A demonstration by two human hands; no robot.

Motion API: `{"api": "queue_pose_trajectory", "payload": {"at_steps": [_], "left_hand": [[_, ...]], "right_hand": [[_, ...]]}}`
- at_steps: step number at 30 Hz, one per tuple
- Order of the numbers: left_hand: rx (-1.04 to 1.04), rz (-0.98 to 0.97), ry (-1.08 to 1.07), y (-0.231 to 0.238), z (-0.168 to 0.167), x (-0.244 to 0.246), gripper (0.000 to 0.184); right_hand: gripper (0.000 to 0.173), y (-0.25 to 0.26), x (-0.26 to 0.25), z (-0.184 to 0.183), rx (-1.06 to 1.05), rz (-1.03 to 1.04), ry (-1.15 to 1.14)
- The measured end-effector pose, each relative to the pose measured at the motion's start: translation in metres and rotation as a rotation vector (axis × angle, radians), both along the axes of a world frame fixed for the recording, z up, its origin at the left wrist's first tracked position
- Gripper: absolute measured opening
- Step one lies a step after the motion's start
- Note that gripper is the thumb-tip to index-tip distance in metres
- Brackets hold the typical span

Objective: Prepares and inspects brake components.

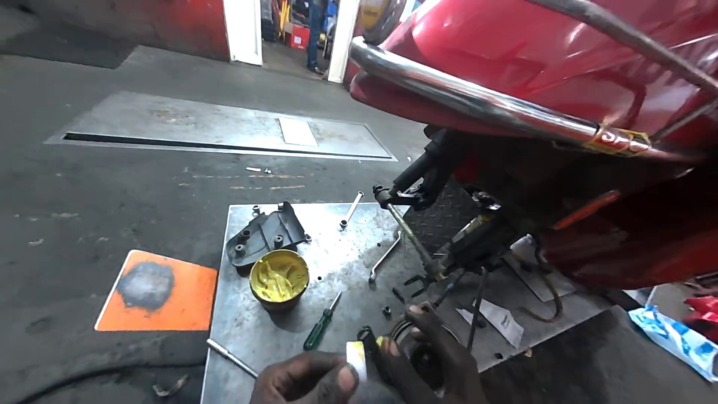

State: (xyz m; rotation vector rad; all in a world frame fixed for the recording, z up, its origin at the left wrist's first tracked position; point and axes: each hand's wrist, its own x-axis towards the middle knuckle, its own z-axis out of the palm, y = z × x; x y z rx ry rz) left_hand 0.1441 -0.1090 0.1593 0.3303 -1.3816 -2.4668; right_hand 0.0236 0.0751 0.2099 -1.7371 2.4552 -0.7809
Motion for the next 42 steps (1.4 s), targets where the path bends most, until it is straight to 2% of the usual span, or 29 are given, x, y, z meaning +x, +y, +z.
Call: {"api": "queue_pose_trajectory", "payload": {"at_steps": [6, 12, 16, 21, 25, 29, 32, 36, 42], "left_hand": [[0.036, 0.001, 0.078, 0.004, 0.001, -0.003, 0.009], [0.049, 0.083, 0.089, 0.004, 0.001, -0.001, 0.009], [0.048, 0.113, 0.084, 0.005, 0.000, -0.001, 0.008], [0.014, 0.104, 0.107, 0.002, -0.001, -0.001, 0.008], [-0.018, 0.079, 0.118, 0.002, 0.000, 0.000, 0.008], [-0.021, 0.066, 0.117, 0.003, -0.001, 0.001, 0.008], [-0.091, 0.068, 0.136, 0.001, -0.002, 0.002, 0.008], [-0.298, 0.091, 0.207, -0.001, -0.004, 0.004, 0.009], [-0.504, 0.093, 0.265, 0.000, -0.007, 0.008, 0.013]], "right_hand": [[0.076, -0.003, 0.009, -0.006, 0.067, 0.042, 0.018], [0.070, -0.004, 0.009, -0.009, 0.106, 0.034, 0.094], [0.060, 0.000, 0.007, -0.005, 0.076, 0.012, 0.172], [0.050, 0.004, 0.003, 0.001, 0.042, 0.023, 0.154], [0.051, 0.006, 0.001, -0.003, -0.084, 0.021, 0.123], [0.053, 0.004, 0.003, -0.006, -0.062, 0.019, 0.188], [0.055, 0.002, 0.005, -0.007, -0.046, 0.002, 0.235], [0.055, -0.001, 0.006, -0.003, -0.059, -0.004, 0.217], [0.049, -0.005, 0.009, -0.001, -0.049, -0.046, 0.202]]}}
